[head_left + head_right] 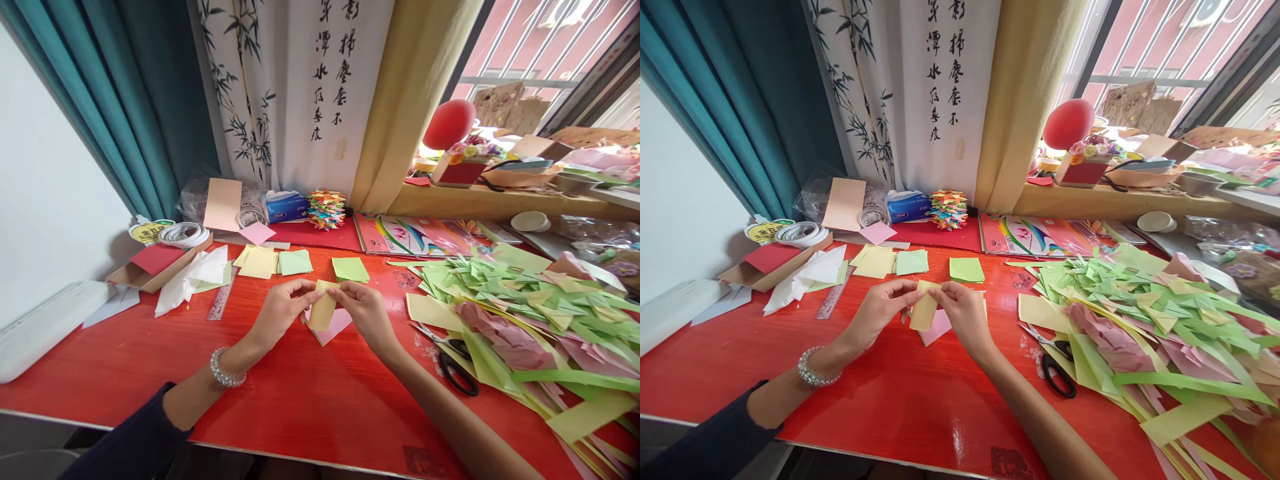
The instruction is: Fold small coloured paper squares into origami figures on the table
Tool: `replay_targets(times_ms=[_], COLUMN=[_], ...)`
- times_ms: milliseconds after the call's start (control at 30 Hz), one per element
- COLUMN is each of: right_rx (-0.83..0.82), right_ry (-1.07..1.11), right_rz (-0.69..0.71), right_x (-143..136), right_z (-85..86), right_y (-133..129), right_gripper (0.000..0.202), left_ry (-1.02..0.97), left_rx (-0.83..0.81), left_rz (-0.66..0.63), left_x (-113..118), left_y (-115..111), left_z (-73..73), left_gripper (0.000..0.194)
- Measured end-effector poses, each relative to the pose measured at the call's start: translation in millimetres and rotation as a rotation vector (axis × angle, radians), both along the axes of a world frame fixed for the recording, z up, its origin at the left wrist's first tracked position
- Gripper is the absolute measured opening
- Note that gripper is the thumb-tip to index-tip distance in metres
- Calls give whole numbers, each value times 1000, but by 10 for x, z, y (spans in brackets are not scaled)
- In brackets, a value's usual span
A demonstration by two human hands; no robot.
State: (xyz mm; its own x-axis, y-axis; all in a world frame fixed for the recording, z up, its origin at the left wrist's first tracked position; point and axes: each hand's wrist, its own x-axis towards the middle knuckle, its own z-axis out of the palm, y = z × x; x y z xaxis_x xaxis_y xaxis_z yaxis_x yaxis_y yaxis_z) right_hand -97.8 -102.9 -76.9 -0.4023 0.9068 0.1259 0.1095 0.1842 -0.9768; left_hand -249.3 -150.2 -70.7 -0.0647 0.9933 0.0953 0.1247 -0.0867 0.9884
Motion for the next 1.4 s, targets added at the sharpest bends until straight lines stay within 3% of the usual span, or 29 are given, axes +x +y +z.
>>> replay_targets(times_ms=[867, 1100, 1400], right_rx=[47, 84, 84], right_ry=[-15, -55, -115], right_rz=[6, 42, 96], right_x=[-3, 9, 51], right_z=[-29, -12, 31], right_y=[28, 17, 79], right_gripper=[30, 31, 30], left_ry=[26, 97, 98], left_rx=[6, 39, -25], left_rz=[1, 78, -16], left_x=[-11, -20, -42], left_y=[16, 17, 35], left_z=[-19, -21, -3], left_gripper=[24, 26, 26])
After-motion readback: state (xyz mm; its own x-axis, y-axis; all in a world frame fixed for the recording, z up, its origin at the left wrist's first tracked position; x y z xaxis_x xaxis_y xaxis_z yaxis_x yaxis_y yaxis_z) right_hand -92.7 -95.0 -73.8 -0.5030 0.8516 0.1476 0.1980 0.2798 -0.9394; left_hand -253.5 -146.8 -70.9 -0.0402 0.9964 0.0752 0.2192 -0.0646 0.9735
